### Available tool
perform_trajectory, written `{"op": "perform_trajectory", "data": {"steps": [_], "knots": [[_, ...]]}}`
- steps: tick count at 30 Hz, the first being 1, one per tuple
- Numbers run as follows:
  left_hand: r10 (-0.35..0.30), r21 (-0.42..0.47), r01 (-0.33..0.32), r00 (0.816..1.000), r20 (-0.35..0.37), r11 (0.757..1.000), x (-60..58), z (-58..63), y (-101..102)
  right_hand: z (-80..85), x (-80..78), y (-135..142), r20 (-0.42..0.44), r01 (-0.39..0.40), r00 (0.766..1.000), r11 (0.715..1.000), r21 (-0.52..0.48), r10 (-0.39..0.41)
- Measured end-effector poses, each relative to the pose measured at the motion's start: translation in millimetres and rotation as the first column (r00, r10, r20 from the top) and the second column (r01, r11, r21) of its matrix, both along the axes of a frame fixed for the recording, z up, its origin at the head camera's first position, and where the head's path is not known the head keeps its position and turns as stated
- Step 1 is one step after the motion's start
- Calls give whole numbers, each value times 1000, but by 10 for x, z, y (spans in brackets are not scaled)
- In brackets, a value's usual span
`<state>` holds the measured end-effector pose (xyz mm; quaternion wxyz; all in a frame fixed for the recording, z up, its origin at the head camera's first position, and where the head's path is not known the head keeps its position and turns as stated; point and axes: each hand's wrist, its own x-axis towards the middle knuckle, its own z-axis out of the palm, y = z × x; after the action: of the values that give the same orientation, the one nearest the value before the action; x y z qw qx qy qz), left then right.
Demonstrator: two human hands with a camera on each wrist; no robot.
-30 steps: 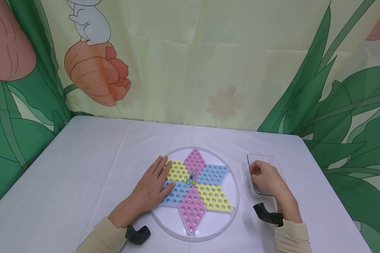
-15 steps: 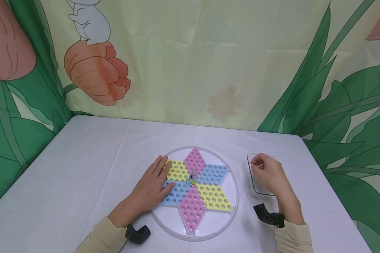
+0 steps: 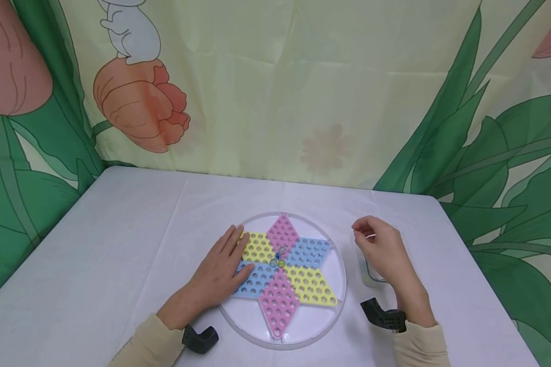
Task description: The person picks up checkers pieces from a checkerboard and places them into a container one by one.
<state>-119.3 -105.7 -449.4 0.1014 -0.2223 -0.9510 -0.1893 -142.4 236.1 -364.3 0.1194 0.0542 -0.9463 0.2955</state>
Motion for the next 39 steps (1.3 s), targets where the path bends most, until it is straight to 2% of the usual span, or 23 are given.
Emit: {"op": "perform_trajectory", "data": {"steps": [5,15,22,29,39], "knots": [[2,-5,-2,1000,-7,1000,5,3,-3,-11,-5,-75,-42,-33,999,999,-10,33],[-1,-2,1,1000,2,1000,3,1,0,-52,16,-329,-49,-142,989,988,-65,139],[0,-3,0,1000,-5,1000,1,8,0,-77,46,-478,-86,-230,971,969,-87,223],[2,1,-2,1000,7,1000,7,17,2,-124,78,-629,-85,-306,950,950,-70,300],[-1,0,1,1000,8,1000,13,16,2,-218,140,-827,-58,-386,922,916,-112,382]]}}
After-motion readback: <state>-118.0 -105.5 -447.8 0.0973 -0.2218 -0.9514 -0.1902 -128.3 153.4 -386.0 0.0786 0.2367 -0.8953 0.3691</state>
